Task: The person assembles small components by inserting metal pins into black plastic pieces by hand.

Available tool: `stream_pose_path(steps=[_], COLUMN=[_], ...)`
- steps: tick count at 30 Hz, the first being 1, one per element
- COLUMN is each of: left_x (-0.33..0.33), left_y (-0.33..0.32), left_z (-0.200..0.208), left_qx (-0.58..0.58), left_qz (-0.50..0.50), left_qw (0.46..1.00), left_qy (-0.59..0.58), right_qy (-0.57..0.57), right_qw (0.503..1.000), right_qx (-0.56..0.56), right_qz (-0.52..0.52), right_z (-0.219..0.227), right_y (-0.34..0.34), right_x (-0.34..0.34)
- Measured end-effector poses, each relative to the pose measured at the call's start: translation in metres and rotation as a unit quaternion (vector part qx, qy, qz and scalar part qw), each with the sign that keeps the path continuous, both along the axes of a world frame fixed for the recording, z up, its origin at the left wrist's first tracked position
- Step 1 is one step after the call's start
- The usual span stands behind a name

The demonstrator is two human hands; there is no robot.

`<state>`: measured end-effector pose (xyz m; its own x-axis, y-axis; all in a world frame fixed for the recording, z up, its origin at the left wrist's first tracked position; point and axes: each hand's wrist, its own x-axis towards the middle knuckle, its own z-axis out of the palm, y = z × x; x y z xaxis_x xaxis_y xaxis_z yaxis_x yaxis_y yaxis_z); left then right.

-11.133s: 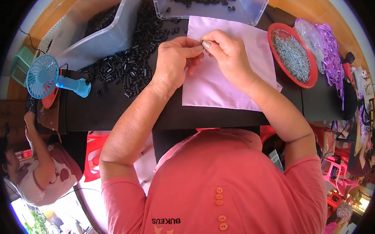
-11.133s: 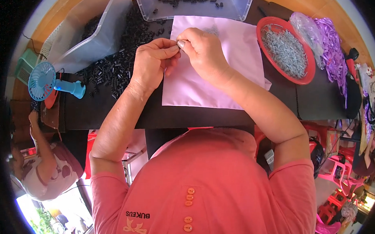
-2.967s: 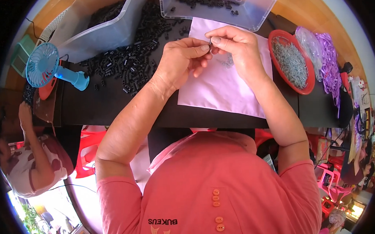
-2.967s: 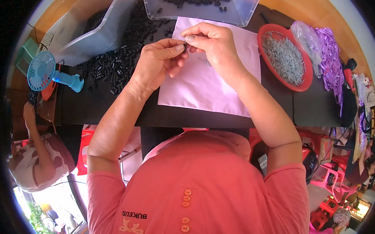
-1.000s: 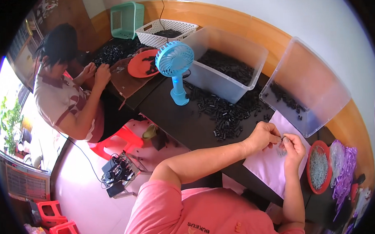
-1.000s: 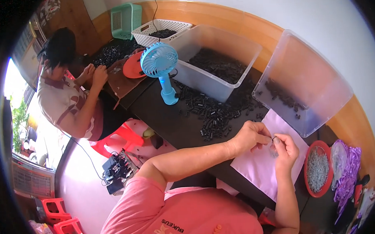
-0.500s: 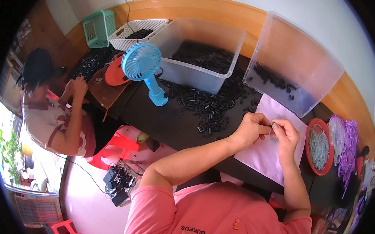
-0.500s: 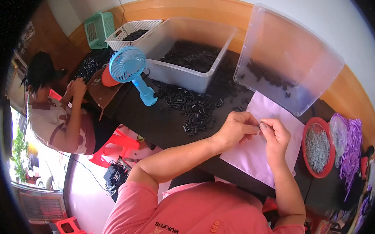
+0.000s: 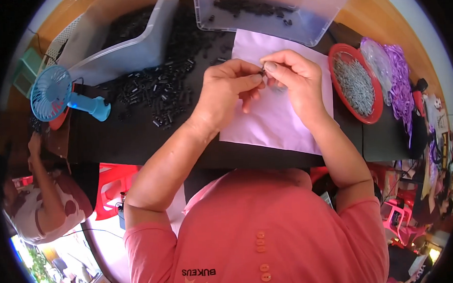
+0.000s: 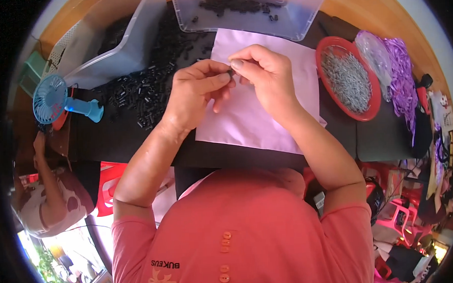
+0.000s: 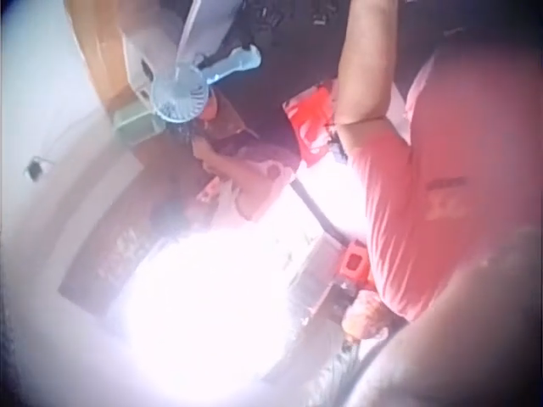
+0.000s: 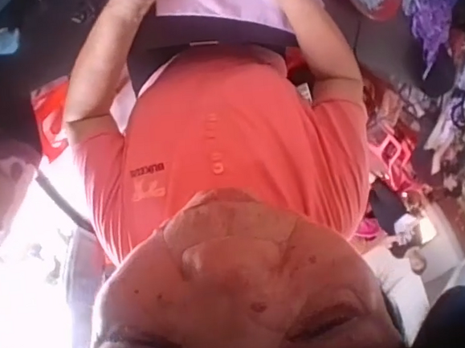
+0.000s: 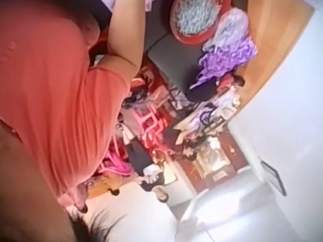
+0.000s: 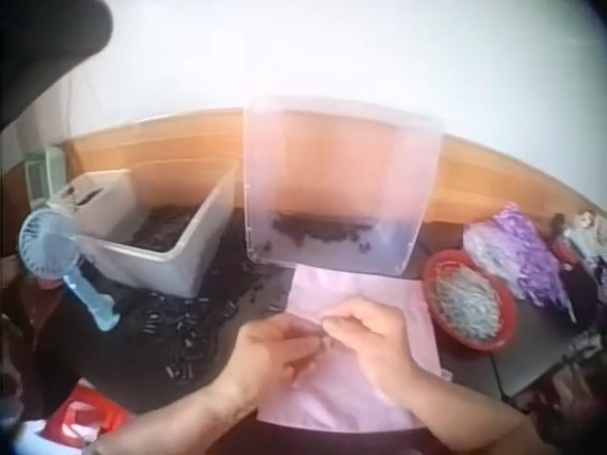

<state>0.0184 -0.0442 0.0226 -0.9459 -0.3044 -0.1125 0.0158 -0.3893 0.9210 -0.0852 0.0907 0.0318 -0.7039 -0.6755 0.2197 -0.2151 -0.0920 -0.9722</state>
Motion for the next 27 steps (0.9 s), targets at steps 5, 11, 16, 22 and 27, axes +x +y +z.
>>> stream_pose_path(steps=[5,11,16,22,27], left_x=[0.0015,0.0044,0.0036,0.0046,0.0047], left_y=[0.0048,0.0045,0.0060,0.0071,0.0052], left_z=[-0.0018,-0.0017,-0.0021,0.0003,0.0009], left_qx=[0.007,0.009,0.006,0.010,-0.056], left_qz=[-0.003,-0.003,0.005,0.020,0.038], left_qw=[1.000,1.000,1.000,1.000,0.997], left_qy=[-0.010,-0.014,-0.001,-0.008,-0.026], right_qy=[-0.007,0.063,0.170,0.217,0.102], right_qw=[1.000,0.998,0.985,0.976,0.994], right_qx=[-0.012,-0.001,-0.016,0.005,0.031], right_qz=[0.012,0.007,-0.021,-0.026,0.010], right_z=[0.0000,-0.0022,-0.0045,-0.0047,0.0021], right_y=[0.0045,0.0051,0.0023,0.0007,0.0028], right_x=[0.0047,0.0053,0.0040,0.0074,0.0091])
